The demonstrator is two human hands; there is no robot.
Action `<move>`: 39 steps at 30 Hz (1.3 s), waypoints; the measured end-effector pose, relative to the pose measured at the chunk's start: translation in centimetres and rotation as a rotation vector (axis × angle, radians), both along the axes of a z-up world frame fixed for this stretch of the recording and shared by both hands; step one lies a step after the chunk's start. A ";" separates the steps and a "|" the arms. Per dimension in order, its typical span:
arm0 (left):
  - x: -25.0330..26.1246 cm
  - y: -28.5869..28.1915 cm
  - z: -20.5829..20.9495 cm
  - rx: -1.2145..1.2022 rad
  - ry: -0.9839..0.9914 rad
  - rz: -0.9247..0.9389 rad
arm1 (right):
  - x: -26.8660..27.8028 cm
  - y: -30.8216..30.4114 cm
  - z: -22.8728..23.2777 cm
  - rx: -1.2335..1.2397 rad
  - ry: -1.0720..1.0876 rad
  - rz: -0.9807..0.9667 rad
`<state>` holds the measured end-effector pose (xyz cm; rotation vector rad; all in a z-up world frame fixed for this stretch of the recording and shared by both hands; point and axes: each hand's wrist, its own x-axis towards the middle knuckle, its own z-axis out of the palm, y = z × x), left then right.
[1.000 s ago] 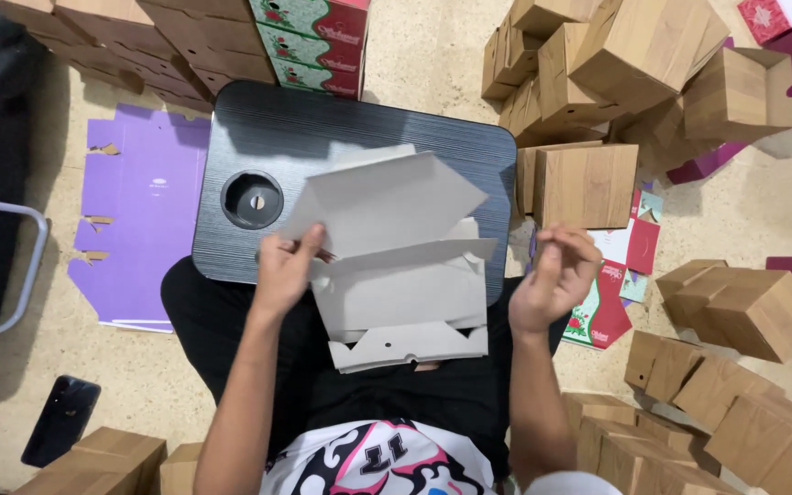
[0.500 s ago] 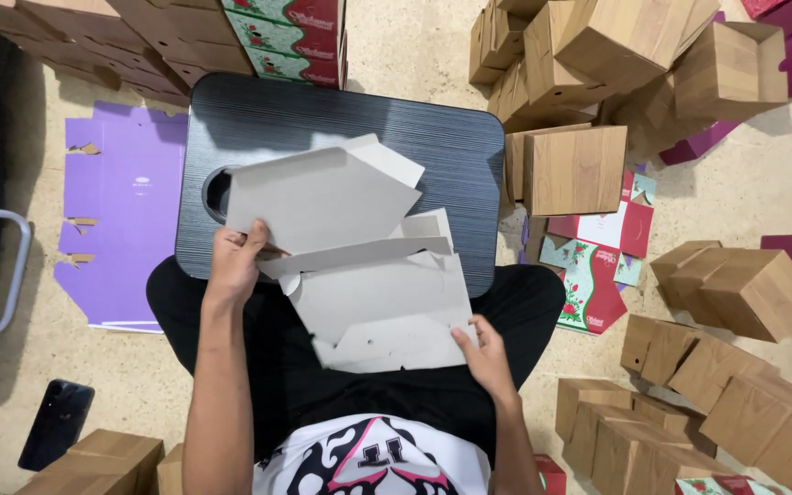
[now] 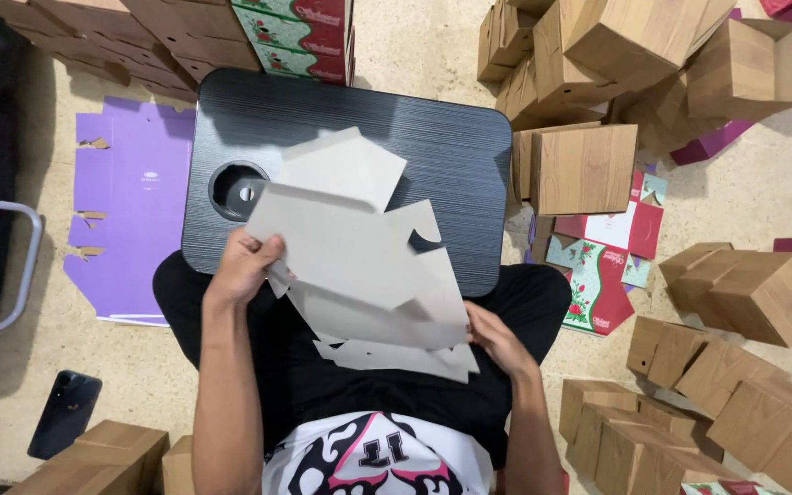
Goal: The person assembles flat-packed cardboard boxes by folding along pre-scored lines and tucking flaps to form a closed box. They repeat this process for multiple boxes, placing finished units aside.
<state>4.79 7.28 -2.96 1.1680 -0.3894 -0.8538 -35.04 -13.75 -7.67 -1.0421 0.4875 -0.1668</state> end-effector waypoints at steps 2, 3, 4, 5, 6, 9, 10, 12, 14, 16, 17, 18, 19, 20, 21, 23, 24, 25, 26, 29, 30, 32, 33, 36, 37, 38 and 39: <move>0.2 -1.3 -1.1 -0.039 -0.041 -0.066 | 1.2 -1.1 0.4 -0.002 0.370 -0.079; 0.2 -1.4 -0.9 -0.042 -0.043 -0.064 | 2.3 -1.5 1.3 -0.006 0.367 -0.077; 0.2 -1.6 -0.6 -0.062 -0.030 -0.080 | 3.3 -1.8 2.2 -0.157 0.371 -0.008; 0.0 -1.7 -0.3 -0.081 -0.014 -0.098 | 4.1 -2.0 3.1 -0.306 0.376 0.061; 0.0 -1.3 0.1 -0.083 -0.013 -0.098 | 3.9 -2.0 2.7 -0.307 0.376 0.062; 0.4 0.0 1.4 -0.099 -0.019 -0.093 | 3.7 -1.8 3.2 -0.297 0.387 0.056; 0.7 0.6 1.9 -0.099 0.006 -0.024 | 3.9 -1.5 4.5 -0.291 0.349 -0.004; 4.1 4.8 -5.0 -0.097 0.032 0.046 | 3.1 -1.7 4.8 -0.283 0.312 -0.062; 9.3 12.2 -17.3 -0.153 0.088 0.164 | 1.0 -2.8 3.0 -0.489 0.319 -0.084; 6.9 9.3 -8.1 -0.213 0.098 0.188 | 1.8 -2.0 5.3 -0.489 0.292 -0.103; 5.8 7.5 -2.6 -0.278 0.101 0.216 | 2.4 -1.7 6.4 -0.494 0.257 -0.120; 4.6 6.5 -0.2 -0.279 0.102 0.216 | 2.7 -1.4 6.7 -0.495 0.257 -0.120; 3.4 5.5 2.3 -0.341 0.132 0.224 | 3.1 -1.2 7.0 -0.544 0.344 -0.109; 2.1 4.5 4.8 -0.404 0.163 0.232 | 3.6 -0.9 7.3 -0.593 0.431 -0.099; 1.3 3.4 5.3 -0.402 0.165 0.234 | 4.2 -0.9 8.0 -0.592 0.433 -0.096; -0.4 1.4 6.5 -0.315 0.226 0.330 | 5.6 -0.9 9.4 -0.679 0.480 -0.086; -0.6 0.1 8.5 -0.317 0.225 0.335 | 5.7 -1.0 10.2 -0.682 0.478 -0.081; -0.8 -1.4 10.5 -0.294 0.189 0.322 | 5.8 -1.1 11.0 -0.701 0.472 -0.081; -1.0 -2.9 12.6 -0.270 0.154 0.310 | 5.8 -1.3 11.9 -0.720 0.466 -0.081; 1.0 -1.7 9.2 -0.239 0.208 0.395 | 3.3 -1.9 12.8 -0.746 0.426 -0.036; 1.9 -0.9 8.2 -0.238 0.208 0.386 | 1.9 -2.5 13.0 -0.744 0.428 -0.045; 3.5 0.9 6.1 -0.179 0.196 0.384 | -1.2 -3.2 13.3 -0.825 0.381 -0.091; 3.6 1.4 6.5 -0.175 0.198 0.374 | -2.2 -3.4 14.9 -0.822 0.387 -0.100; 4.4 3.0 6.4 -0.084 0.262 0.365 | -8.0 -4.6 15.8 -0.754 0.401 -0.087; 5.0 3.7 5.4 -0.071 0.259 0.331 | -12.0 -5.3 13.4 -0.761 0.460 -0.210; 5.6 4.5 4.3 -0.058 0.256 0.297 | -16.1 -5.9 11.1 -0.766 0.518 -0.333; 6.0 4.8 3.6 -0.059 0.256 0.288 | -20.5 -6.5 9.3 -0.766 0.520 -0.343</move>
